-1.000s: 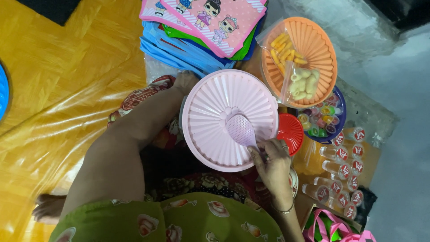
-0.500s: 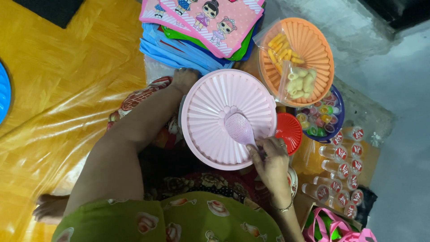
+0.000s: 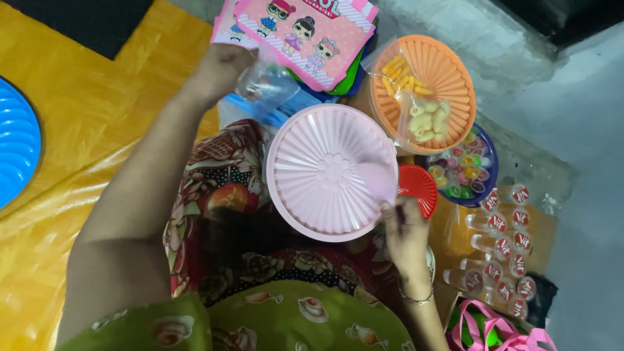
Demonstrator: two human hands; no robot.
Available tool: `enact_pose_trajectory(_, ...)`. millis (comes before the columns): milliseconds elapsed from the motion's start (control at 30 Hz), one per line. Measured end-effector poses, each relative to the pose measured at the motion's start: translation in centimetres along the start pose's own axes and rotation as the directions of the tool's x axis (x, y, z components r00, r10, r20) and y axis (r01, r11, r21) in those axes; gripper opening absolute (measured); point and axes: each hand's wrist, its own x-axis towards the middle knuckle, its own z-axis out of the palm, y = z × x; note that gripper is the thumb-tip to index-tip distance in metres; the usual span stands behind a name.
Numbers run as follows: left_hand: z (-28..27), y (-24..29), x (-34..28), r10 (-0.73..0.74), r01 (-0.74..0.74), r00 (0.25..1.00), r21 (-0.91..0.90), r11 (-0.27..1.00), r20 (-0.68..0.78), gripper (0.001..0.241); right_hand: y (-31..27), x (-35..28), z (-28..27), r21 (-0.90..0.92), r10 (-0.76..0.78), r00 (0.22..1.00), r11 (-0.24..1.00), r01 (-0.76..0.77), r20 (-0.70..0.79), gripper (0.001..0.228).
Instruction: Filling small plastic bags with snacks using a scoop and sealing them while sitting on the floor.
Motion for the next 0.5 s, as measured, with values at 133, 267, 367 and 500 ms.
enact_pose_trajectory(133, -0.7, 5.9, -4.8, 0.069, -0.051, 0.996, -0.279, 0.959, 0.055, 0.037, -0.6, -0.1, -1.2, 0.392, 0.109, 0.993, 0.916, -0.084, -0.041, 0.009)
enact_pose_trajectory(267, 2.9, 10.6, -9.6, -0.011, 0.114, 0.986, -0.633, 0.765, 0.165, 0.020, -1.3, 0.4, -2.3, 0.441, 0.082, 0.989, 0.897, -0.019, -0.124, 0.033)
enact_pose_trajectory(367, 5.8, 13.0, -12.7, -0.087, 0.258, 0.960, -0.725, 0.638, 0.265, 0.015, -2.4, 0.2, -2.1, 0.564, 0.093, 0.976, 0.825, 0.034, -0.195, 0.016)
enact_pose_trajectory(500, 9.5, 9.8, -13.0, -0.122, 0.467, 0.872, -0.730, 0.499, 0.474, 0.024, -2.7, -0.1, -1.8, 0.830, 0.048, 0.973, 0.532, 0.166, -0.225, 0.012)
